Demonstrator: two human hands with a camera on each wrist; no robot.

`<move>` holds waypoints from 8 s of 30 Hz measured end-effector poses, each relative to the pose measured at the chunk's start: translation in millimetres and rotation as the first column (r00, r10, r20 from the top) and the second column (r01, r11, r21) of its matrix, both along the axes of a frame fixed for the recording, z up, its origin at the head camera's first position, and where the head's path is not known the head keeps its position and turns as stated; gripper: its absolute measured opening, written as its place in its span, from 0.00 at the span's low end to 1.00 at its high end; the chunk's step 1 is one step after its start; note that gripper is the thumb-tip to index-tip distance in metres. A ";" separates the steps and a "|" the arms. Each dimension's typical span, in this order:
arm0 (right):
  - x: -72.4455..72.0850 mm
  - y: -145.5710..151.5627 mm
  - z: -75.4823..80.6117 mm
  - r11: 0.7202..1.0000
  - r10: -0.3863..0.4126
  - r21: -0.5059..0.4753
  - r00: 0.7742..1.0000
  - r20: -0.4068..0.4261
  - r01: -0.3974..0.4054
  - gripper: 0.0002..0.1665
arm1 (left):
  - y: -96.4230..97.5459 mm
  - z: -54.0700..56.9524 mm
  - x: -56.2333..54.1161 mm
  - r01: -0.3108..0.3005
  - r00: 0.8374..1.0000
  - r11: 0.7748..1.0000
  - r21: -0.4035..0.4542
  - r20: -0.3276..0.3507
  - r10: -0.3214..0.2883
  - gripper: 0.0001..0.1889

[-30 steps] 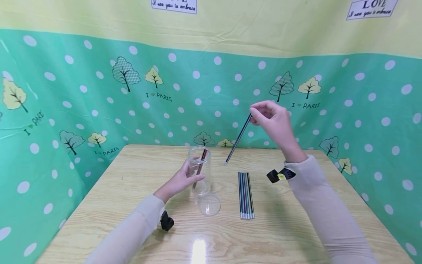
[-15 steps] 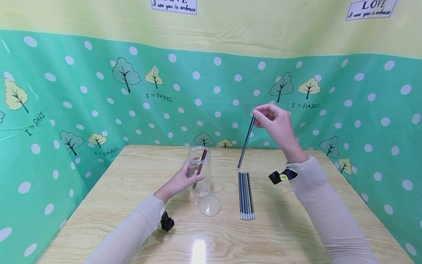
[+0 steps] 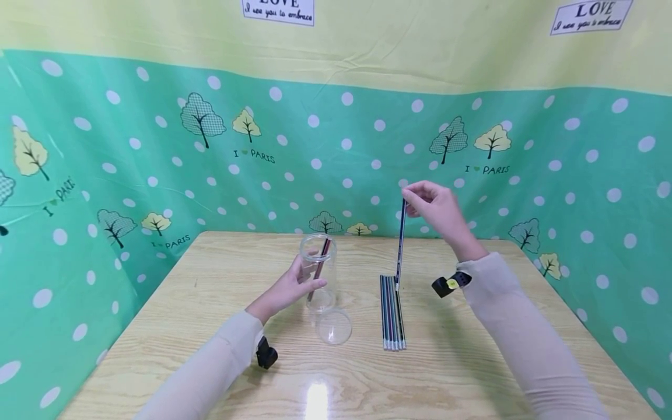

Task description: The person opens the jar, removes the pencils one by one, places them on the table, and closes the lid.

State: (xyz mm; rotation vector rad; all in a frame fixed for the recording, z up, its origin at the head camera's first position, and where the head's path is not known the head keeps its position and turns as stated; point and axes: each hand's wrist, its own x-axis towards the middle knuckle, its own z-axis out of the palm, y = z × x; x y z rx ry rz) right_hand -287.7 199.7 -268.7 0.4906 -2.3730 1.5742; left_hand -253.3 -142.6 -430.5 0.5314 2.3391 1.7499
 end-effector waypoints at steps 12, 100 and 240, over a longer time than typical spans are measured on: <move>-17.4 14.3 -34.1 0.997 -0.017 0.079 0.985 0.172 0.003 0.27 | -0.3 1.5 0.8 0.026 0.999 1.000 -0.001 -0.021 -0.026 0.41; -26.7 18.7 -175.6 0.964 -0.059 0.261 0.906 0.419 -0.058 0.13 | 1.0 1.5 3.5 0.027 0.999 0.999 -0.027 -0.022 -0.027 0.40; 2.9 -120.5 -45.3 0.973 0.174 0.138 0.982 0.067 -0.182 0.08 | 2.4 4.7 -2.4 0.048 0.996 0.999 -0.008 -0.069 -0.049 0.39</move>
